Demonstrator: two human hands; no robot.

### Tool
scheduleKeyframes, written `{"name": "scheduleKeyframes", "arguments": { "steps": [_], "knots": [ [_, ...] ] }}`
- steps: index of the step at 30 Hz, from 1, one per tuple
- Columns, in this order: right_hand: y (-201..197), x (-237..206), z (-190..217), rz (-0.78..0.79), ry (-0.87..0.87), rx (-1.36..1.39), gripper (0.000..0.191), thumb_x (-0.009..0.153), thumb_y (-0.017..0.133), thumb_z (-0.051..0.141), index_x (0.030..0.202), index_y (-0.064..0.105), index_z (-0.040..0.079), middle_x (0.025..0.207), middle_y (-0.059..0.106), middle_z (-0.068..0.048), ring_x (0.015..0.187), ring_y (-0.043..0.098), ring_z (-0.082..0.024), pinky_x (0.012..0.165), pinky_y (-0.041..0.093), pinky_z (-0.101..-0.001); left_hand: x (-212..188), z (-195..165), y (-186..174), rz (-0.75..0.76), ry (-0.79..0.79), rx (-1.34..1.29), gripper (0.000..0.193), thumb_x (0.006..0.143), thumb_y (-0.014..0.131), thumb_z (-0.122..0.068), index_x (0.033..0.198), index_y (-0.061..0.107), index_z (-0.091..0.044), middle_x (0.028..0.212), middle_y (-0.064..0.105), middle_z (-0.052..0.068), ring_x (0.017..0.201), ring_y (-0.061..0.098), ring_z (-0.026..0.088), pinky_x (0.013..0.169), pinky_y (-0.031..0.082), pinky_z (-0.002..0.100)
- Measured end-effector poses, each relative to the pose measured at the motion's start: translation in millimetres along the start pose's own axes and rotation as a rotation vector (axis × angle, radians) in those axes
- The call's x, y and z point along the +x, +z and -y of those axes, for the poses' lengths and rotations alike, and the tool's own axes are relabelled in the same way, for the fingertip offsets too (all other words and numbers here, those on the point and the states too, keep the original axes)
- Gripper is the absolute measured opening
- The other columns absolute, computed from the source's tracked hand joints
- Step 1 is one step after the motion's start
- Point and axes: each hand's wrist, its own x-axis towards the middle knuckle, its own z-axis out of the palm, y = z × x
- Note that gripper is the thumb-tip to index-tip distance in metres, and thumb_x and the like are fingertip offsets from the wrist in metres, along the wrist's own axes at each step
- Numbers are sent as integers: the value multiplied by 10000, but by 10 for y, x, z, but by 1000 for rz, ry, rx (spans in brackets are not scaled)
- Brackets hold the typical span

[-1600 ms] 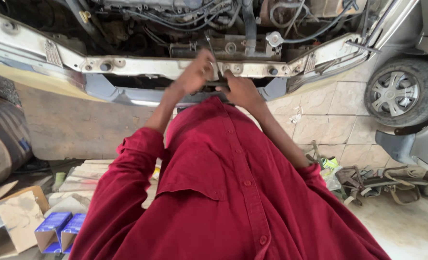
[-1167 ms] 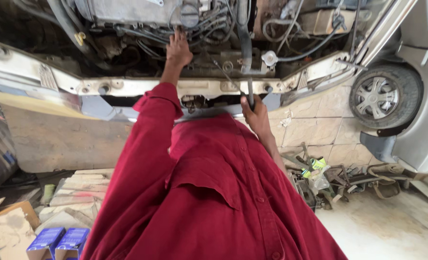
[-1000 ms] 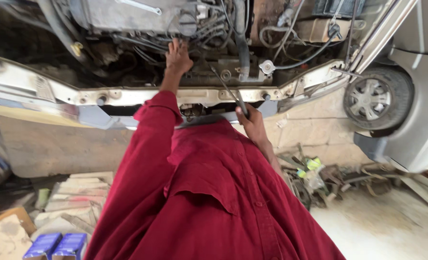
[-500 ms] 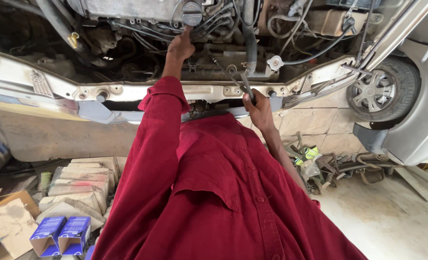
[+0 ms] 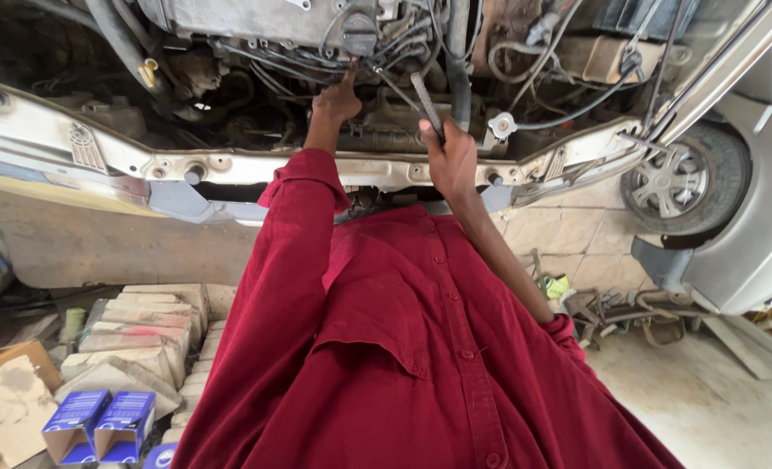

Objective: The person works on the engine of a car with the hood open, using a wrench to tighten bolts on the engine block. They then move to the front bumper area to adjust and secure components using the wrench and their hands.

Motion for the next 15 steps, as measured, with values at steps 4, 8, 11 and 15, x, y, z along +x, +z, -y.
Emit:
{"name": "scheduleKeyframes", "arguments": {
  "steps": [4, 8, 11, 15],
  "knots": [
    [7, 49, 128, -26, -70, 37, 428, 1072, 600, 406, 950, 628, -3, 718, 656, -162, 610, 644, -357, 565, 472, -438, -26, 3, -10, 10, -7, -5, 995, 872, 522, -165, 1654, -45, -406, 1376, 636, 215, 1265, 608, 430, 1056, 468, 548],
    [-4, 141, 242, -46, -59, -38, 399, 1065, 592, 392, 969, 628, 7, 695, 656, -179, 644, 662, -398, 581, 487, -467, -53, -32, -40, -3, -2, 4, 1005, 874, 538, -184, 1655, -52, -413, 1369, 639, 221, 1247, 622, 420, 1054, 482, 521],
    [-39, 245, 335, 38, 26, -89, 394, 1060, 583, 395, 982, 625, 11, 662, 645, -202, 662, 664, -430, 603, 494, -500, -80, -52, -72, 10, -18, -30, 1006, 864, 539, -171, 1652, -38, -410, 1362, 648, 203, 1241, 632, 397, 1039, 492, 520],
    [-99, 432, 500, 132, -37, -173, 398, 1073, 594, 379, 961, 619, -3, 719, 662, -238, 736, 653, -480, 628, 497, -546, -125, -48, -55, -85, 30, -29, 930, 880, 526, -154, 1659, 73, -386, 1367, 638, 218, 1248, 621, 405, 1040, 496, 503]
  ]
}}
